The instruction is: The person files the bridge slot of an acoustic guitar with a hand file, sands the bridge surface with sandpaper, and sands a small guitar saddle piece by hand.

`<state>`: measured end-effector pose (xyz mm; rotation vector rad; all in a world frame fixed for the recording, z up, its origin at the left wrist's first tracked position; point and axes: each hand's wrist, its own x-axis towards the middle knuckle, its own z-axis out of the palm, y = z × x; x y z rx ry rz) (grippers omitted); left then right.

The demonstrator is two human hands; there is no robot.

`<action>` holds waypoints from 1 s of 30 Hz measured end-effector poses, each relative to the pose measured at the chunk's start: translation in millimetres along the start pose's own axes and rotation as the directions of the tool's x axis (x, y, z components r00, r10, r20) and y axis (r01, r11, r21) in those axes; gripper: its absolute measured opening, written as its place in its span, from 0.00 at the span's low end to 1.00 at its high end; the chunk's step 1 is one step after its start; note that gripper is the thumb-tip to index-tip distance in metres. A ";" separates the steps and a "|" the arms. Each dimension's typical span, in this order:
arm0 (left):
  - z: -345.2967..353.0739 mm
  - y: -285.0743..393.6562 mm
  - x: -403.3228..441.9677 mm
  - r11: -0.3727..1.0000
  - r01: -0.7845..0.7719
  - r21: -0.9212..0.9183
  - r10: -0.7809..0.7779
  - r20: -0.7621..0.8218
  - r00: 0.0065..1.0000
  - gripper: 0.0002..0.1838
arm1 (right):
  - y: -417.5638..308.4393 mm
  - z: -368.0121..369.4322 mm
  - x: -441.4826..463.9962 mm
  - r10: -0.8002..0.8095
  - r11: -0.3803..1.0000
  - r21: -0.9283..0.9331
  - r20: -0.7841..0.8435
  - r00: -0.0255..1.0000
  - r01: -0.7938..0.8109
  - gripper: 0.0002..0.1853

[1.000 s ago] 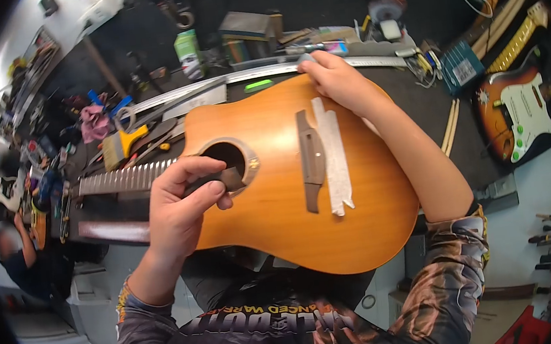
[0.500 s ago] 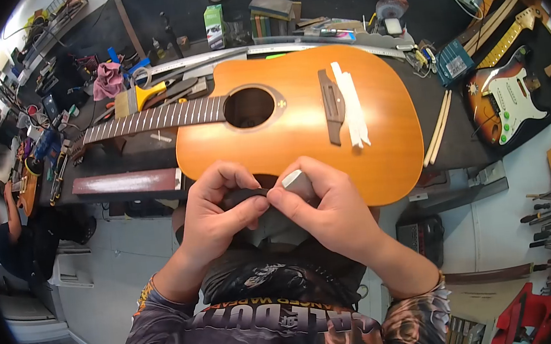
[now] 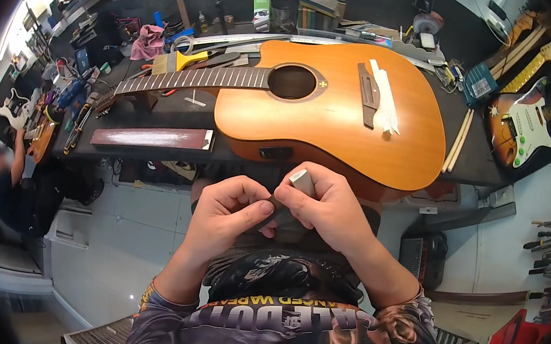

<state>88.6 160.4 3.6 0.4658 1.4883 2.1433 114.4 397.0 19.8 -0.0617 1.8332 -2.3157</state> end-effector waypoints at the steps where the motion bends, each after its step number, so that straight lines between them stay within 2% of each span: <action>1: 0.8 -0.2 -1.8 1.000 0.017 -0.024 -0.018 -0.027 0.999 0.08 | 2.1 6.1 -1.0 -0.092 0.994 -0.066 -0.073 0.993 0.087 0.07; 3: -3.8 -11.8 -2.0 0.999 -0.031 -0.044 0.028 -0.072 0.997 0.08 | 8.6 19.5 -6.4 -0.282 0.947 -0.212 -0.199 0.939 0.240 0.06; 4: -6.1 -15.9 -1.1 0.997 -0.054 -0.052 0.049 -0.094 0.994 0.08 | 21.6 15.0 -6.0 -0.464 0.838 -0.407 -0.180 0.867 0.364 0.08; 8: -4.2 -21.2 0.2 0.998 -0.028 -0.051 0.024 -0.078 0.997 0.08 | 33.7 7.8 -8.0 -0.643 0.571 -0.659 0.012 0.766 0.490 0.11; 11: -2.6 -22.8 5.9 1.000 -0.026 -0.014 0.025 -0.057 0.998 0.08 | 34.1 7.6 -10.3 -0.558 0.642 -0.659 -0.053 0.828 0.391 0.12; 14: -4.6 -24.9 12.4 0.996 -0.065 0.061 0.068 -0.055 0.996 0.07 | 38.5 2.6 -9.1 -0.510 0.734 -0.562 -0.082 0.857 0.383 0.13; 20: -13.5 -29.6 26.3 0.958 -0.141 0.248 0.159 -0.055 0.986 0.07 | 46.1 -4.3 -5.0 -0.334 0.890 -0.374 -0.149 0.931 0.259 0.11; 22: -11.5 -31.6 30.0 0.946 -0.129 0.296 0.168 -0.109 0.980 0.08 | 46.7 -5.8 -6.4 -0.315 0.901 -0.361 -0.164 0.935 0.240 0.10; 25: -4.1 -29.2 33.6 0.983 -0.079 0.168 0.105 -0.151 0.983 0.08 | 42.4 -4.4 -3.3 -0.303 0.914 -0.334 -0.183 0.935 0.230 0.09; 28: -14.6 -39.4 34.5 0.935 -0.178 0.307 0.211 -0.076 0.975 0.08 | 41.8 -2.2 -0.5 -0.282 0.926 -0.310 -0.188 0.941 0.215 0.08; 30: -16.0 -35.1 33.4 0.949 -0.139 0.284 0.172 -0.092 0.981 0.08 | 43.7 -2.5 0.2 -0.261 0.935 -0.291 -0.178 0.949 0.202 0.07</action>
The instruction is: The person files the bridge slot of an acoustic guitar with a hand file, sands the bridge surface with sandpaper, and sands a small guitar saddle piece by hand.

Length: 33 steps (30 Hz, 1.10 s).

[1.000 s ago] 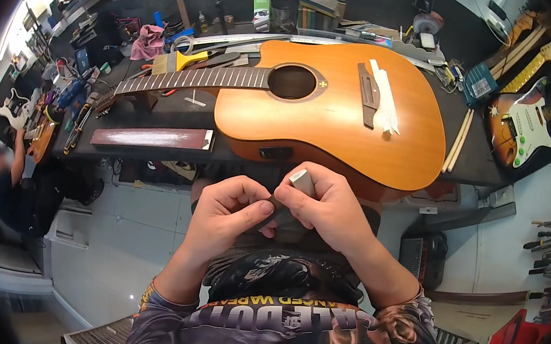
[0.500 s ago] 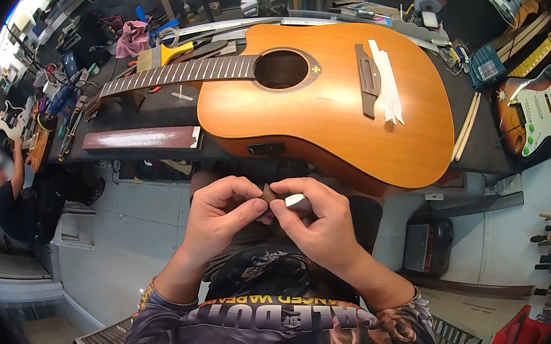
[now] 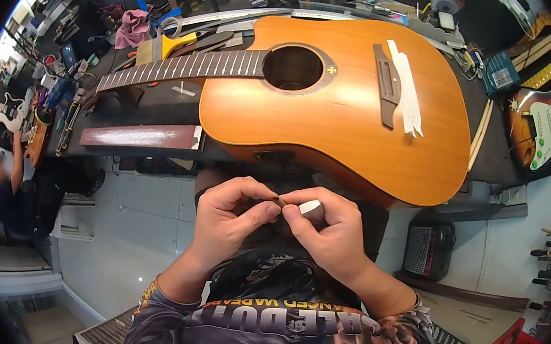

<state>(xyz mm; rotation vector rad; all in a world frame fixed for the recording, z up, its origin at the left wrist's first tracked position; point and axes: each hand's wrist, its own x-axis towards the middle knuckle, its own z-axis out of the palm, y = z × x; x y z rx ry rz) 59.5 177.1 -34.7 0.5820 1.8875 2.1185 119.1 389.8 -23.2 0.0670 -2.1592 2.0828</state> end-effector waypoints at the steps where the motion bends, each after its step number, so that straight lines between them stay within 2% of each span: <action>1: -0.5 1.6 -0.8 1.000 0.021 -0.010 -0.021 0.000 1.000 0.09 | 1.8 -0.2 -0.8 0.013 1.000 0.011 0.011 1.000 -0.013 0.06; 4: 1.4 0.9 -3.5 0.993 0.057 -0.100 -0.059 -0.019 0.998 0.08 | 4.9 2.9 -0.1 0.019 0.998 0.051 0.027 0.999 -0.021 0.06; 8: 1.4 -1.0 -5.9 0.991 0.052 -0.126 -0.055 -0.023 0.998 0.07 | 6.4 11.6 -1.3 0.007 0.991 0.135 -0.006 1.000 -0.006 0.05; 17: 12.2 -8.6 -5.8 0.974 0.020 -0.226 -0.034 -0.061 0.998 0.06 | 13.7 15.6 -2.9 -0.003 0.985 0.172 -0.067 0.998 0.014 0.06; 23: 13.6 -11.8 -4.2 0.976 -0.044 -0.215 0.027 -0.081 0.996 0.05 | 15.3 15.0 -2.7 0.009 0.984 0.176 -0.068 0.998 0.003 0.06; 26: 13.0 -11.4 -4.4 0.974 -0.047 -0.222 0.030 -0.079 0.996 0.05 | 12.5 15.4 -0.2 -0.038 0.989 0.138 -0.065 0.997 0.047 0.06; 33: 12.5 -11.4 -5.6 0.975 -0.038 -0.217 0.018 -0.093 0.995 0.03 | 13.8 10.6 -0.6 0.045 0.992 0.120 -0.030 0.999 -0.041 0.04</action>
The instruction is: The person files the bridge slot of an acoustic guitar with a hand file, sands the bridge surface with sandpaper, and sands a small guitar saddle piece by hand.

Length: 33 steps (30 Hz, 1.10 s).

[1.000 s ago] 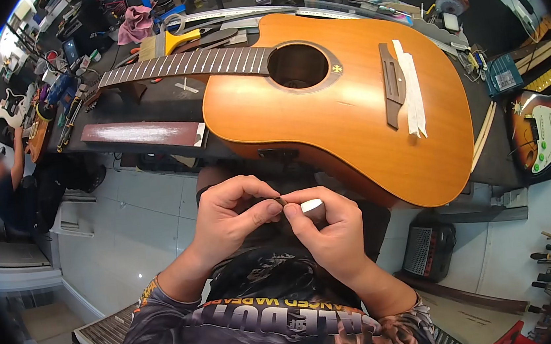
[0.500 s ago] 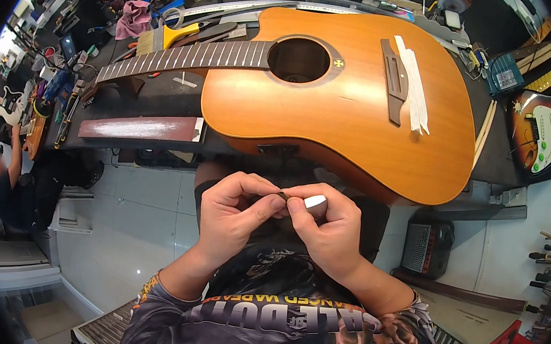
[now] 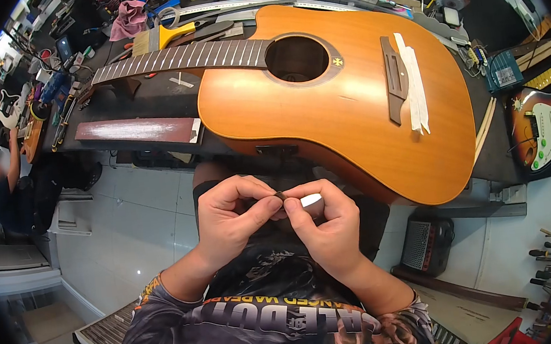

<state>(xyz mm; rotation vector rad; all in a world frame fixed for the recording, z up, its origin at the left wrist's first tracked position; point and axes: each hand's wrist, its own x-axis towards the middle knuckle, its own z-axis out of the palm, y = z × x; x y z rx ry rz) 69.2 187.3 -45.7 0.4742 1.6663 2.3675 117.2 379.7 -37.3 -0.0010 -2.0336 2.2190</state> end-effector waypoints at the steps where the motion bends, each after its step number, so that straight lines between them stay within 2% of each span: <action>1: 0.8 0.1 -0.3 1.000 0.006 -0.010 -0.006 -0.007 1.000 0.02 | -1.0 2.2 0.8 -0.007 1.000 0.001 -0.009 1.000 0.007 0.03; 8: 0.4 -6.1 -0.6 1.000 0.004 0.012 -0.004 -0.003 1.000 0.01 | 7.2 7.1 3.1 -0.011 1.000 0.006 -0.060 0.998 0.011 0.02; 13: -0.1 -2.0 2.6 0.995 0.067 0.076 -0.066 -0.007 0.998 0.03 | 10.6 1.5 3.9 0.004 0.993 -0.118 -0.032 0.999 -0.008 0.04; 16: -8.8 -8.9 9.0 0.955 -0.096 0.281 0.086 0.048 0.995 0.04 | 12.1 1.5 6.0 -0.013 0.985 -0.175 -0.009 1.000 0.011 0.05; 22: -11.0 -10.5 9.8 0.943 -0.091 0.322 0.074 0.063 0.995 0.04 | 20.2 -0.4 8.0 -0.019 0.983 -0.184 0.049 0.999 0.028 0.06; 28: -16.1 -6.3 13.7 0.944 -0.072 0.323 0.024 0.149 0.989 0.03 | 20.0 -3.5 9.7 -0.013 0.986 -0.166 0.053 0.999 0.022 0.06; 33: -12.3 -1.9 12.4 0.937 -0.046 0.347 0.013 0.099 0.995 0.04 | 17.1 -5.2 10.3 0.015 0.990 -0.139 0.073 0.997 -0.005 0.05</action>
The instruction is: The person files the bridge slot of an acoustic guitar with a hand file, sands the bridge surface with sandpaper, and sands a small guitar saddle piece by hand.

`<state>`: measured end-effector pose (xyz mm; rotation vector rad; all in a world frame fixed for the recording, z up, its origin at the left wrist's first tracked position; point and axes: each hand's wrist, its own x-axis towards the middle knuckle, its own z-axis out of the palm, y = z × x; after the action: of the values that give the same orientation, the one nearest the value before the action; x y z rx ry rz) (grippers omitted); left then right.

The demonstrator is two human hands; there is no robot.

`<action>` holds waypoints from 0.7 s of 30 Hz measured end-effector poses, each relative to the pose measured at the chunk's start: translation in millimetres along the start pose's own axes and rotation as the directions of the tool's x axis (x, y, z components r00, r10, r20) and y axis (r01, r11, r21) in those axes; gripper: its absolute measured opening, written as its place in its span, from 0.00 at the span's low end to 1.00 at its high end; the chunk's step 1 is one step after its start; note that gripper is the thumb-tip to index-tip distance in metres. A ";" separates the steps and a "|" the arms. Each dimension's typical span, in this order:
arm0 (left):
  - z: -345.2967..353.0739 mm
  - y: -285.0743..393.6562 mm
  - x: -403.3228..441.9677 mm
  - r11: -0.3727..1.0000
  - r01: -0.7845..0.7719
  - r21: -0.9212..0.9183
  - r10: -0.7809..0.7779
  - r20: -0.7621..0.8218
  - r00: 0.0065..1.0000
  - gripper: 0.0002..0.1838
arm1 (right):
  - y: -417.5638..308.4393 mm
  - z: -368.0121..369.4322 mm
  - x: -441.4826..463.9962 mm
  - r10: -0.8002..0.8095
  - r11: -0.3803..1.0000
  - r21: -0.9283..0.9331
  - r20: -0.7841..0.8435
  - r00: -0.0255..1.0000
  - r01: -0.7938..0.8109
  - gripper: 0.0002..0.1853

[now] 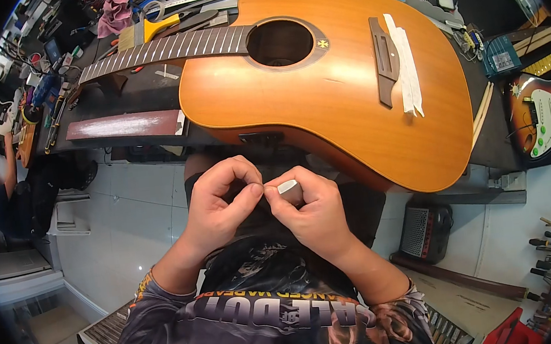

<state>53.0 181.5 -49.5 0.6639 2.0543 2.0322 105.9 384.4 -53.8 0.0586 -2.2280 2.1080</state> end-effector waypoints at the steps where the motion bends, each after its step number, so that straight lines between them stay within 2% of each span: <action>1: -0.8 -0.2 0.1 1.000 -0.007 0.019 0.007 -0.001 1.000 0.04 | 0.9 -1.3 0.2 0.020 1.000 0.022 0.015 1.000 -0.020 0.05; 5: 0.2 -5.6 -2.6 0.999 0.019 -0.035 -0.020 -0.031 0.999 0.05 | 2.6 1.1 -1.0 0.022 0.996 0.090 0.010 1.000 -0.022 0.05; 8: 1.7 -8.6 -4.0 0.998 0.022 -0.066 -0.025 -0.041 0.999 0.05 | 3.0 -0.9 -2.5 0.015 1.000 0.021 0.029 0.999 -0.016 0.05; 13: 9.1 -12.1 -5.5 0.981 0.021 -0.192 -0.029 -0.039 0.999 0.05 | 2.0 -4.2 -4.3 0.082 0.996 0.036 0.037 0.996 -0.083 0.04; 14: 8.3 -10.1 -4.6 0.958 0.085 -0.275 -0.089 -0.002 0.996 0.04 | 1.5 -4.6 -4.0 0.079 0.996 0.026 0.038 0.996 -0.080 0.04; 16: 4.4 -5.0 -3.8 0.878 0.216 -0.428 -0.200 0.083 0.976 0.04 | 4.0 -1.4 -3.2 0.087 0.988 0.127 0.030 0.996 -0.090 0.03; 17: 2.1 -5.8 -3.9 0.873 0.232 -0.430 -0.206 0.106 0.973 0.05 | 4.8 -0.3 -3.2 0.092 0.979 0.178 0.027 0.995 -0.096 0.03; 21: -7.6 -6.2 -2.7 0.850 0.310 -0.425 -0.246 0.200 0.949 0.08 | -3.6 -10.0 -1.0 0.028 0.999 0.039 0.061 0.998 -0.031 0.02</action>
<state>51.0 173.7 -55.7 0.3770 1.4185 2.1072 107.4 394.2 -49.8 0.0939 -2.2329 2.1953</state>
